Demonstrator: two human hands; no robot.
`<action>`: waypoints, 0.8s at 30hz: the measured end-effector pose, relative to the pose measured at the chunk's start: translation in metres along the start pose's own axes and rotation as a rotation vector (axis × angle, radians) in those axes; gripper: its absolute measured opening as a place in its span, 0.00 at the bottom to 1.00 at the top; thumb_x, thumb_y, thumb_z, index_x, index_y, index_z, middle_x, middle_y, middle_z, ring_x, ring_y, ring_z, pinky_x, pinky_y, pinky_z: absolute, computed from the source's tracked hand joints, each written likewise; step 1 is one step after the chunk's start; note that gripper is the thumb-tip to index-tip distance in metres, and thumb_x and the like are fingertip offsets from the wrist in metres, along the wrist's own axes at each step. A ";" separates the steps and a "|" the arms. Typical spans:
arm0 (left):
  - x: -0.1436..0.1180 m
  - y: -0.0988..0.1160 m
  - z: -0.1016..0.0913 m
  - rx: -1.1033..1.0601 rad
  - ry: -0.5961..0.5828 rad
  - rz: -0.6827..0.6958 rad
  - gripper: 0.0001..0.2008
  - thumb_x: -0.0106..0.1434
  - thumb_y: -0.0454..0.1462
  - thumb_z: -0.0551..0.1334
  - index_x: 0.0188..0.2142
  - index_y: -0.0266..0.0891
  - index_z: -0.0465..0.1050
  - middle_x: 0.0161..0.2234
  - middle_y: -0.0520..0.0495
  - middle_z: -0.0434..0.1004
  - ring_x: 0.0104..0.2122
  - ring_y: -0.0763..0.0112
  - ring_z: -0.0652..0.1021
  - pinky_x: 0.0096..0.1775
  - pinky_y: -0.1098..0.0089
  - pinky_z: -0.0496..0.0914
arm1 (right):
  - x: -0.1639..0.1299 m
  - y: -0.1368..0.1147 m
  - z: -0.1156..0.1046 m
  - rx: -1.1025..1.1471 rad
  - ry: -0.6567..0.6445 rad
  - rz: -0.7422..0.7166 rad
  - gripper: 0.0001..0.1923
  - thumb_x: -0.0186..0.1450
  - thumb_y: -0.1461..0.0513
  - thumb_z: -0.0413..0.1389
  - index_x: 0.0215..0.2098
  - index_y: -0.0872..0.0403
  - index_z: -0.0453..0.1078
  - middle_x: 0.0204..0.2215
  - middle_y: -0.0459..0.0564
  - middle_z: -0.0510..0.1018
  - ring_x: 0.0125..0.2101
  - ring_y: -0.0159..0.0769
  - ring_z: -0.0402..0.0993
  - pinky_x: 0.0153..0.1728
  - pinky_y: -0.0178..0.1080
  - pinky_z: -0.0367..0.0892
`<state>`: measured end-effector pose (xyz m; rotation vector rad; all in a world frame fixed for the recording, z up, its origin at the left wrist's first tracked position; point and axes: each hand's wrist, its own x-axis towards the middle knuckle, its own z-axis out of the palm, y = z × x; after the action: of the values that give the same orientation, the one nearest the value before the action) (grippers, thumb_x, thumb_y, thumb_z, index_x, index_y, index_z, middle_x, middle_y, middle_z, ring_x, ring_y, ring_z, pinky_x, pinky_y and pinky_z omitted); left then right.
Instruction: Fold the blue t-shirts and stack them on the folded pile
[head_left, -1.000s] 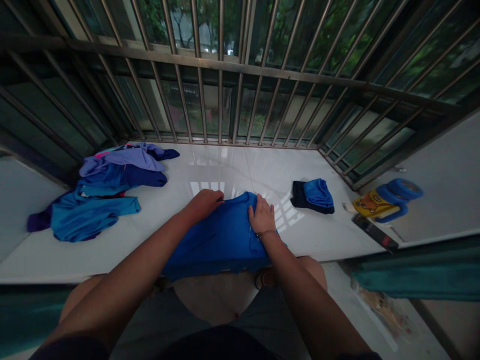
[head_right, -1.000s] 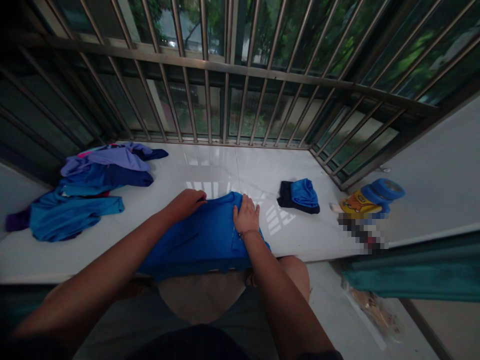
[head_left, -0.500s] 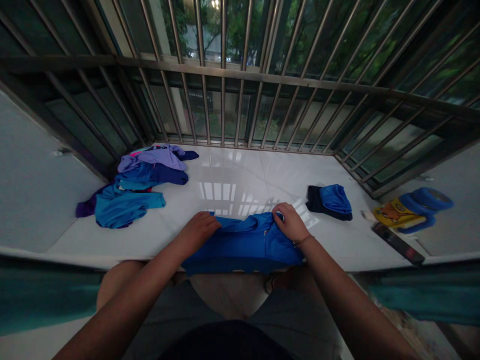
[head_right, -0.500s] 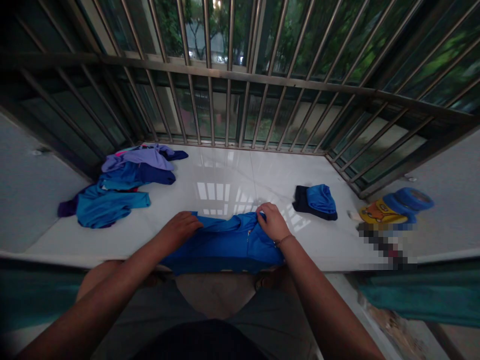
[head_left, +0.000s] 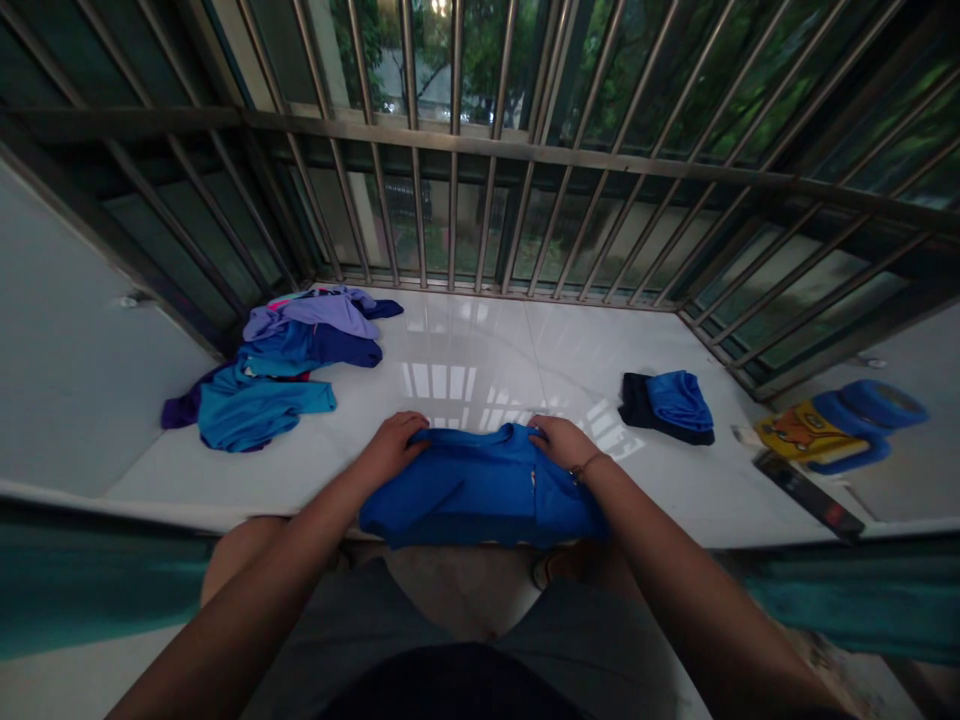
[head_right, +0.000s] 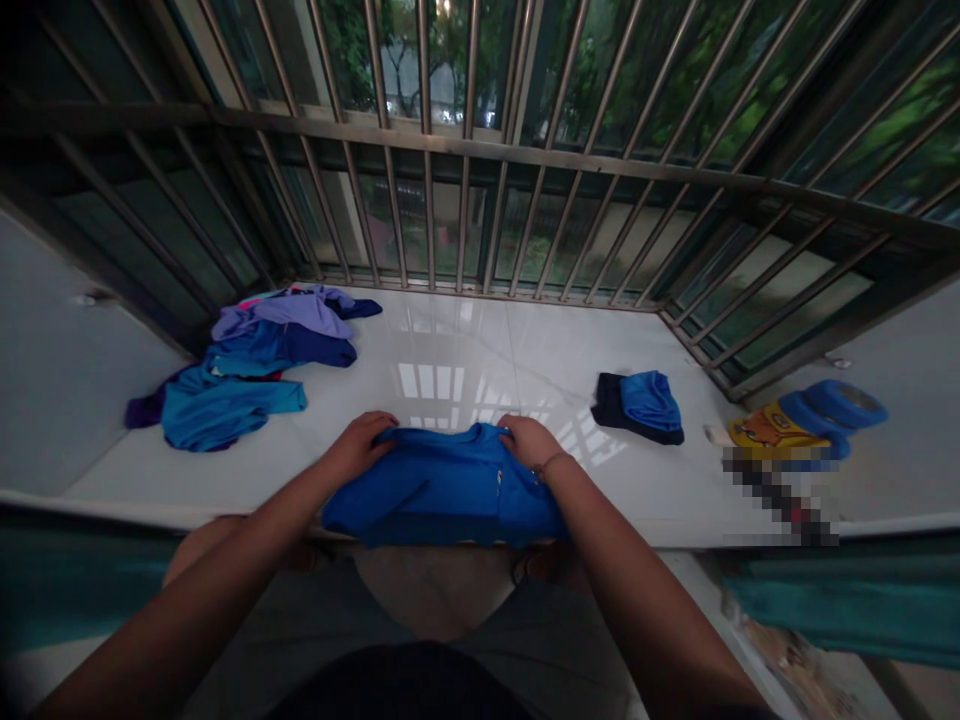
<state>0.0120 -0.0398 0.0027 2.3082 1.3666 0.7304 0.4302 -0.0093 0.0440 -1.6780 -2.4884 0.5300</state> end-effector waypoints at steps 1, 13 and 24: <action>0.011 -0.003 -0.005 0.011 -0.010 -0.031 0.07 0.73 0.41 0.66 0.45 0.43 0.82 0.49 0.39 0.87 0.51 0.51 0.83 0.57 0.53 0.77 | 0.007 0.002 -0.002 0.000 0.017 0.023 0.11 0.75 0.63 0.62 0.53 0.52 0.82 0.45 0.54 0.88 0.46 0.44 0.84 0.50 0.39 0.72; 0.188 0.002 -0.088 0.166 0.081 -0.129 0.10 0.73 0.45 0.66 0.39 0.42 0.79 0.41 0.42 0.86 0.46 0.52 0.82 0.50 0.59 0.73 | 0.088 0.028 -0.079 0.037 0.500 0.170 0.09 0.75 0.60 0.57 0.46 0.54 0.79 0.44 0.58 0.84 0.45 0.47 0.77 0.51 0.45 0.71; -0.037 0.036 -0.056 0.121 -0.140 0.180 0.08 0.76 0.38 0.66 0.48 0.50 0.85 0.54 0.45 0.87 0.56 0.55 0.83 0.62 0.53 0.73 | -0.105 0.021 -0.022 0.148 0.271 -0.247 0.11 0.80 0.59 0.55 0.49 0.47 0.81 0.47 0.53 0.86 0.49 0.47 0.83 0.53 0.48 0.78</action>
<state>-0.0113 -0.0869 0.0576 2.5499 1.1826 0.5385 0.4953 -0.0933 0.0694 -1.2709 -2.3490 0.4168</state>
